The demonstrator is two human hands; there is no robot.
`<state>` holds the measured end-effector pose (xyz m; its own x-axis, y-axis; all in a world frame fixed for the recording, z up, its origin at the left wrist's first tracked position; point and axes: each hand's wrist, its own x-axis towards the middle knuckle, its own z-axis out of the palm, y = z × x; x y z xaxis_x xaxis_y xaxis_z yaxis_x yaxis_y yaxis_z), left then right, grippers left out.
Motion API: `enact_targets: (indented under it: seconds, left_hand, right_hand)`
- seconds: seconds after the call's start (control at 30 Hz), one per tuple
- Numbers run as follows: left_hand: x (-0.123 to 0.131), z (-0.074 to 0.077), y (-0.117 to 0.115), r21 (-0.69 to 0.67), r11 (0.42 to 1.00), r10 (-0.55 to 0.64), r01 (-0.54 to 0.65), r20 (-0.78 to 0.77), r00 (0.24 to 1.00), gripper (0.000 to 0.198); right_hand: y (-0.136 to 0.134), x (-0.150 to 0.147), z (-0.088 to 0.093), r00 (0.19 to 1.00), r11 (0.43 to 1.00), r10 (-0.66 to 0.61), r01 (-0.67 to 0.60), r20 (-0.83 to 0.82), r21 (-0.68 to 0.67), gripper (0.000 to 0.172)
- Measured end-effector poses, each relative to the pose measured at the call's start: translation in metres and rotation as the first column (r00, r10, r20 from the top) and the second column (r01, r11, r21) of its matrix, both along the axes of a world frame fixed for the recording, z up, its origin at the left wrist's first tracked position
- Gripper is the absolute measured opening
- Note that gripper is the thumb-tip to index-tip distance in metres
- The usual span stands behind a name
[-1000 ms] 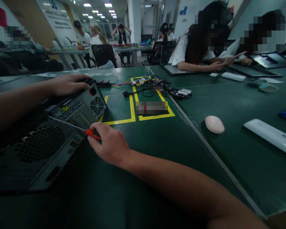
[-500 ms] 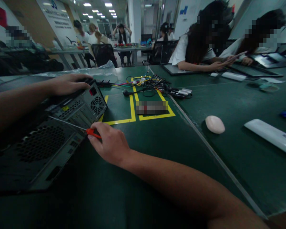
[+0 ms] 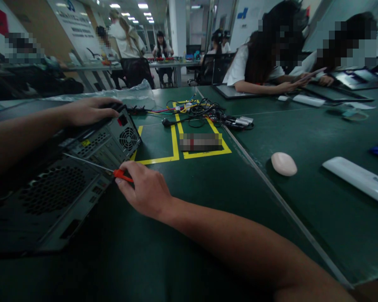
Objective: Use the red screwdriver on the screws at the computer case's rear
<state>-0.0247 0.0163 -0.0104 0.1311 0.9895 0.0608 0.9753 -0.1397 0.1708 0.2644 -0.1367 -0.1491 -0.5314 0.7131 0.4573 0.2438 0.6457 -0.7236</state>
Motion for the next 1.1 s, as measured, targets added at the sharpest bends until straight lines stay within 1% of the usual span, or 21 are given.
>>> enact_targets:
  seconds: [0.2,0.4,0.57,0.73,1.1]
  left_hand:
    - [-0.0001,0.0010,0.0004,0.000,1.000,0.009,-0.009,-0.001,1.000,0.099]
    - [0.0013,0.0005,-0.0003,0.009,1.000,0.022,-0.022,-0.011,1.000,0.096]
    - [0.0019,0.0009,-0.0017,0.005,1.000,0.021,-0.021,-0.005,1.000,0.097]
    - [0.0051,0.0018,-0.0036,-0.001,0.999,0.046,-0.046,-0.016,0.999,0.094]
    - [0.0009,0.0019,-0.0004,-0.008,1.000,0.023,-0.023,-0.002,1.000,0.095]
  right_hand:
    - [0.0001,0.0000,0.0011,1.000,1.000,-0.008,0.008,0.016,0.000,0.024]
    - [0.0002,-0.0009,0.0000,1.000,1.000,-0.015,0.015,0.015,-0.001,0.025]
    - [-0.0002,-0.0006,0.0009,1.000,1.000,-0.017,0.017,0.016,0.001,0.028]
    - [-0.0004,-0.0001,0.0022,1.000,1.000,-0.018,0.018,0.017,-0.009,0.029]
    - [-0.0016,0.0006,0.0025,0.999,1.000,-0.024,0.024,0.032,-0.012,0.035]
